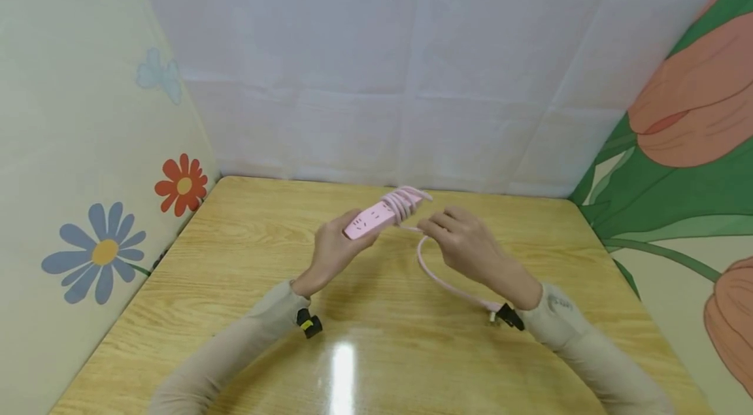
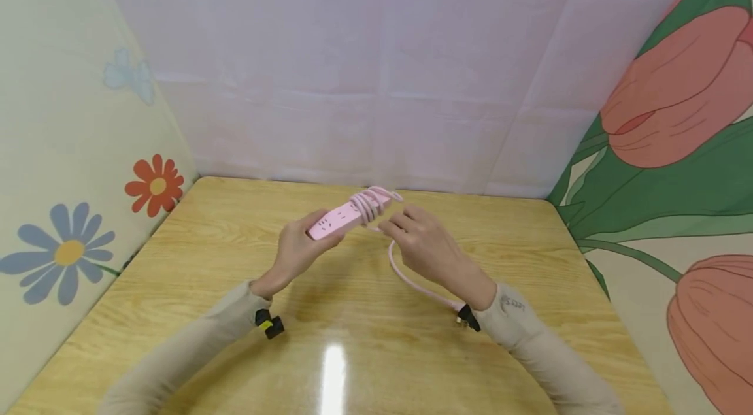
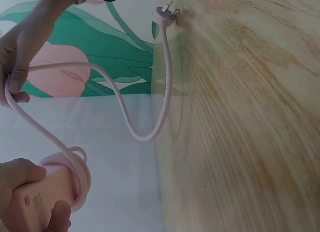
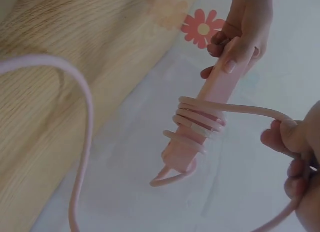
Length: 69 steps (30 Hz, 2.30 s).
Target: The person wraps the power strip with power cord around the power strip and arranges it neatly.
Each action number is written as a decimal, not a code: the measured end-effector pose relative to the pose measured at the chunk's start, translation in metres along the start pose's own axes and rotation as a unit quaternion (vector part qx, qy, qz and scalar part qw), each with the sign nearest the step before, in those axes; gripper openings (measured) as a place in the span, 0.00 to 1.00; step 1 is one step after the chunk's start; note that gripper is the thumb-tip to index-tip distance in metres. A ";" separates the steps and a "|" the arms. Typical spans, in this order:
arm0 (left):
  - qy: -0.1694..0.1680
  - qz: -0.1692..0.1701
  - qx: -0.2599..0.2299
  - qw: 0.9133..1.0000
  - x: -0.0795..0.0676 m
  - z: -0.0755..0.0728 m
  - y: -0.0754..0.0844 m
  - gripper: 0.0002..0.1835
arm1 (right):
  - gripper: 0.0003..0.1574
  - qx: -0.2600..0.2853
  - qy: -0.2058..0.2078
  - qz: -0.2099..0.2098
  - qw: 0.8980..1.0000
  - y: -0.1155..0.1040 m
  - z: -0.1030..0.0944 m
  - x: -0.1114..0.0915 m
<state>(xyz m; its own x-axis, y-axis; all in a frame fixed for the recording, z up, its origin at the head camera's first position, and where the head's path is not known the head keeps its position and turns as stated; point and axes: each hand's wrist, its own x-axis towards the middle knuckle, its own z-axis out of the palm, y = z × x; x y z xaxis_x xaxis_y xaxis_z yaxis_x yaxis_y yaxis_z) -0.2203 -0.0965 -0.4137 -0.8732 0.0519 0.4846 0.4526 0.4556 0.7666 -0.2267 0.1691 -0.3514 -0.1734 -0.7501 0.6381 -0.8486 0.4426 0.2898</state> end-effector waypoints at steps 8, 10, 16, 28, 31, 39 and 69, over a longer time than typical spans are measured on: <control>-0.073 -0.019 0.014 0.997 -0.007 0.003 -0.003 0.25 | 0.29 -0.008 -0.013 -0.025 1.000 0.003 0.000 -0.008; -0.087 -0.017 0.015 0.996 -0.008 0.004 -0.002 0.26 | 0.28 -0.010 -0.007 -0.021 1.000 0.004 0.000 -0.009; -0.093 -0.017 0.017 0.995 -0.009 0.006 -0.003 0.26 | 0.26 0.010 0.009 -0.010 1.000 0.008 0.001 -0.011; -0.090 -0.020 0.023 0.995 -0.011 0.012 -0.002 0.25 | 0.24 0.012 0.016 -0.050 0.999 0.004 0.003 -0.004; -0.089 -0.011 0.031 0.995 -0.010 0.014 -0.001 0.26 | 0.17 0.014 0.046 -0.066 0.997 0.002 0.006 0.000; -0.126 0.028 0.045 0.991 -0.013 0.016 -0.001 0.24 | 0.13 0.008 0.050 -0.096 0.994 0.001 0.007 0.005; -0.208 0.094 0.003 0.974 -0.018 0.015 -0.013 0.31 | 0.23 0.098 0.015 0.116 0.988 0.044 0.023 -0.012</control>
<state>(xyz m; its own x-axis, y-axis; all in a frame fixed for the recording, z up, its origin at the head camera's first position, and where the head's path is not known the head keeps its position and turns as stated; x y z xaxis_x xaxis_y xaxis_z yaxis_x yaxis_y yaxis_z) -0.2130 -0.0895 -0.4388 -0.7734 0.4899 0.4022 0.6115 0.4092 0.6773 -0.2733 0.1857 -0.3629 -0.3622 -0.6235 0.6929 -0.8691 0.4946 -0.0093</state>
